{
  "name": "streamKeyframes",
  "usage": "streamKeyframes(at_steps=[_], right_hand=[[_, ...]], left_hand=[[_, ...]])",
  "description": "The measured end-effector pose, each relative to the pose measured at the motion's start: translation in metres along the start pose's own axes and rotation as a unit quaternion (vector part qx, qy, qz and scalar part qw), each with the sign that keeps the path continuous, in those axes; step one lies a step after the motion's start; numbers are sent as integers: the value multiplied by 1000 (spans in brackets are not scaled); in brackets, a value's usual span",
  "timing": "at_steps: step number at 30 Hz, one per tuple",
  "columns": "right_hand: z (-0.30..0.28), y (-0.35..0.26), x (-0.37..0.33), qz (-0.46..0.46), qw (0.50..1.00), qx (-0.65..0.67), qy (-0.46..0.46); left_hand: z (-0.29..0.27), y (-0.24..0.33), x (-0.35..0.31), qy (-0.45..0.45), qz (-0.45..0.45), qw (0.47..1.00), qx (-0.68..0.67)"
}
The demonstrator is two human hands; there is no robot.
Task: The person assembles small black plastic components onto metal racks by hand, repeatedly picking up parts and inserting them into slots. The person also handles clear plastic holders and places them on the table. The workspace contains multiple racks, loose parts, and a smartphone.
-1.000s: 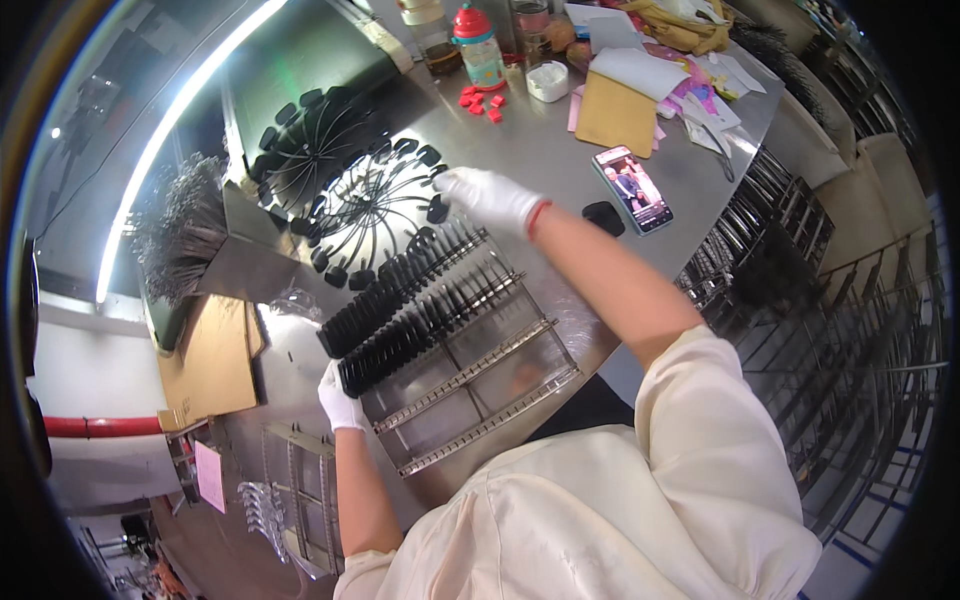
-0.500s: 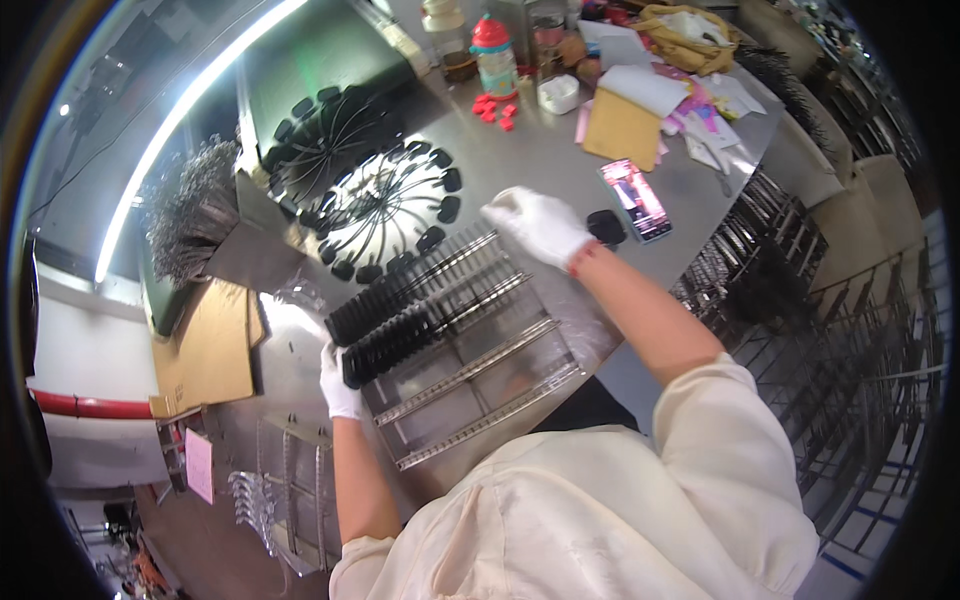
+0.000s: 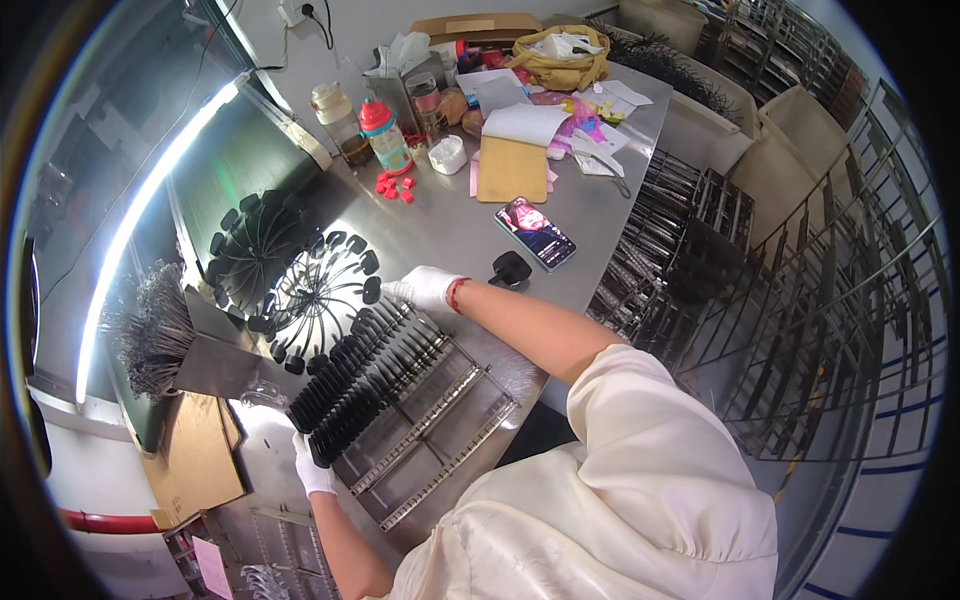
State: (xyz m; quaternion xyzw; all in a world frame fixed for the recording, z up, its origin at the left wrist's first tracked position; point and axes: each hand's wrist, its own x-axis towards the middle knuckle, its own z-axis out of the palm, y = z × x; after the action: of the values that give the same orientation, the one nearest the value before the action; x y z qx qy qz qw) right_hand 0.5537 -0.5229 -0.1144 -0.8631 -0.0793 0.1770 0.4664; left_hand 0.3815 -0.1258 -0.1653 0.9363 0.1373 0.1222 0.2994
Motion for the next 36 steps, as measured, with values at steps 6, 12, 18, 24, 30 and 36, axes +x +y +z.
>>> streamKeyframes(at_steps=[6,12,18,24,30,36], right_hand=[[15,-36,-48,-81,960,-68,259],[60,-58,-188,-366,900,-199,126],[60,-59,-216,-219,903,-340,-144],[27,-98,-207,-307,881,-356,-51],[30,-110,-216,-266,885,-375,-78],[34,-93,-219,-252,897,-353,-88]], left_hand=[[4,-17,17,-62,4,996,-59],[6,-18,8,-92,138,976,143],[-46,31,26,-164,34,985,42],[-171,79,164,373,54,913,-156],[-232,104,245,306,74,916,248],[-249,98,247,221,63,894,386]])
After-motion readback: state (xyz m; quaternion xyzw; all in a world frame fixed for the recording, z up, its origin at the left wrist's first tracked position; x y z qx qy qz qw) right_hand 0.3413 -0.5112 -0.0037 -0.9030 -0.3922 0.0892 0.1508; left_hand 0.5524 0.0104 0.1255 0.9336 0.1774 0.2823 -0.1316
